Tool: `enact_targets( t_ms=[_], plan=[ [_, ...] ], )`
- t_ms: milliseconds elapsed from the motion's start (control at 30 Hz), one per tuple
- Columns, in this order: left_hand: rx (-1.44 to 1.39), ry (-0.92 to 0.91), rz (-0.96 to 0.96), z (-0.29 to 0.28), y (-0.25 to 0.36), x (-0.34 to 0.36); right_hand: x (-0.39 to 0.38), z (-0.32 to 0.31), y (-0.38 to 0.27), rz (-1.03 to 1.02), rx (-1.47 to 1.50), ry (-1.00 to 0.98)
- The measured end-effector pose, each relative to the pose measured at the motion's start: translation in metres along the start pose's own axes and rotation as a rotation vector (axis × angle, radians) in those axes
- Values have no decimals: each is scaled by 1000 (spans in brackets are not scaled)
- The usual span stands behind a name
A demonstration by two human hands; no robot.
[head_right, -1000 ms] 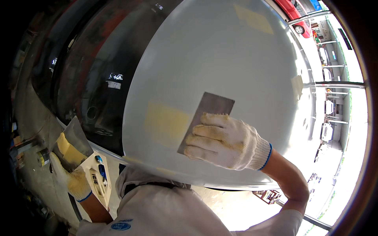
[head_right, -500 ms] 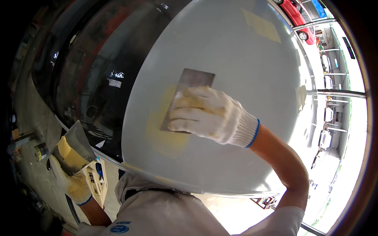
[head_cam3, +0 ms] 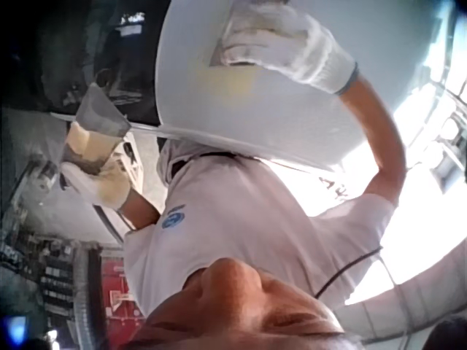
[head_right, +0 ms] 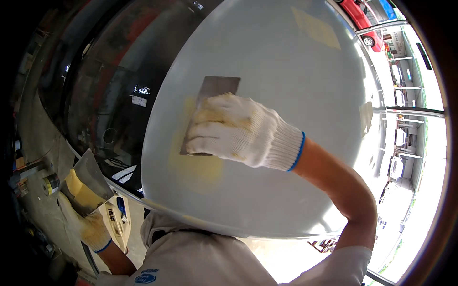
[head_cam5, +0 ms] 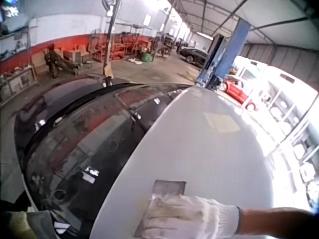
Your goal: The person applies a yellow body filler to the front bumper and side panels of a silver car using a spreader. They open the driver's door to reach the door frame and continue applying the filler to the door jamb and roof edge.
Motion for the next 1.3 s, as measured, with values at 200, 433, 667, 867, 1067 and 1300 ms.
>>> enact_targets(
  t_ms=[200, 433, 667, 867, 1067, 1300],
  plan=[
    [12, -15, 56, 2, 20, 17, -50, -12, -15, 95, -40, 54],
    [-178, 22, -33, 3, 7, 18, -43, -37, -22, 105, -66, 12],
    [-466, 265, -489, -7, -20, 17, 15, -4, 4, -55, -70, 5],
    [5, 38, 5, -9, -7, 12, -10, -6, 4, 17, -10, 19],
    [26, 5, 174, 4, 20, 17, -66, -20, -19, 119, -13, 0],
    [-802, -187, -527, 21, 23, -9, -41, -82, -49, 396, 72, 155]
  ],
)
Point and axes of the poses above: each hand's wrist, its own x-axis towards the middle knuckle, its own z-axis out of the palm, y = z × x, the point moved 9 cm from there along x, towards the middle knuckle, and after that the axes turned 5 degrees about y, right-handed, at the moved point
